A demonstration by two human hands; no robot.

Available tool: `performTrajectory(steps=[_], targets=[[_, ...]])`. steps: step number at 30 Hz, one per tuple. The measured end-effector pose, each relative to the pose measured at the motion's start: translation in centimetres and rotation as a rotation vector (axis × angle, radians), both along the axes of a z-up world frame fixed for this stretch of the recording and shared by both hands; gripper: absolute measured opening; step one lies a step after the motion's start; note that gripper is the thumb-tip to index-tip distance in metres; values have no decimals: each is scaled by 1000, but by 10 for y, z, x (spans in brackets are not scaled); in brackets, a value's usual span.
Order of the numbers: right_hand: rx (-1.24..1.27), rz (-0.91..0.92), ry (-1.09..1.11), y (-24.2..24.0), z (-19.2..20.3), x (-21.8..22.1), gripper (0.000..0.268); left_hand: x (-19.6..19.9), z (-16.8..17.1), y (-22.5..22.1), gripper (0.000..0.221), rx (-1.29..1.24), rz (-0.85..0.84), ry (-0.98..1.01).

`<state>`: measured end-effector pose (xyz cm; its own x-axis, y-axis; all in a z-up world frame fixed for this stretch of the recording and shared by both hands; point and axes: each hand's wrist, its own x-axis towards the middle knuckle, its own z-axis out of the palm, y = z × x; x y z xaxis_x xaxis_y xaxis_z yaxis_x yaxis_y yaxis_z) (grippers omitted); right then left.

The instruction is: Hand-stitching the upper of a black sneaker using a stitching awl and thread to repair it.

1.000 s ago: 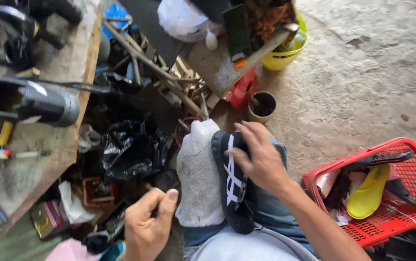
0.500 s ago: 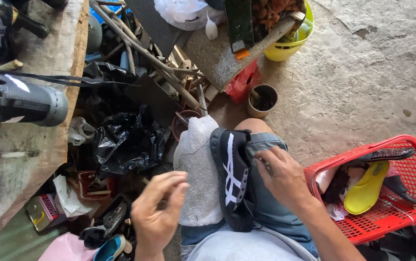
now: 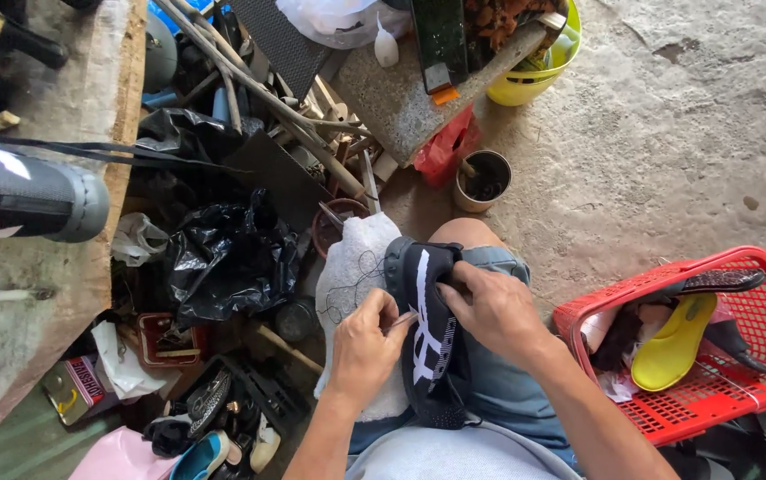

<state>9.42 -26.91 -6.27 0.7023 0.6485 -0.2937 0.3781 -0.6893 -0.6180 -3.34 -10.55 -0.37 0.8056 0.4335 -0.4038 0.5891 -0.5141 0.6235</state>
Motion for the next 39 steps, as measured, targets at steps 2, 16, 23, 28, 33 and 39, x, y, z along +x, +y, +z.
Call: performTrajectory(steps=[2, 16, 23, 28, 33, 39], targets=[[-79, -24, -38, 0, 3, -2, 28, -2, -8, -1, 33, 34, -21, -16], [-970, -482, -62, -287, -84, 49, 55, -12, -34, -14, 30, 394, -109, -228], [-326, -336, -266, -162, -23, 19, 47, -2, 12, 7, 6, 208, -4, -500], [385, -201, -495, -45, 24, 14, 35, 11, 7, 16, 13, 282, 10, -409], [507, -17, -359, 17, 55, 9, 50, 33, -1, 25, 17, 282, -99, -368], [289, 73, -177, 28, 32, -2, 76, 30, 15, 31, 13, -193, 257, -323]])
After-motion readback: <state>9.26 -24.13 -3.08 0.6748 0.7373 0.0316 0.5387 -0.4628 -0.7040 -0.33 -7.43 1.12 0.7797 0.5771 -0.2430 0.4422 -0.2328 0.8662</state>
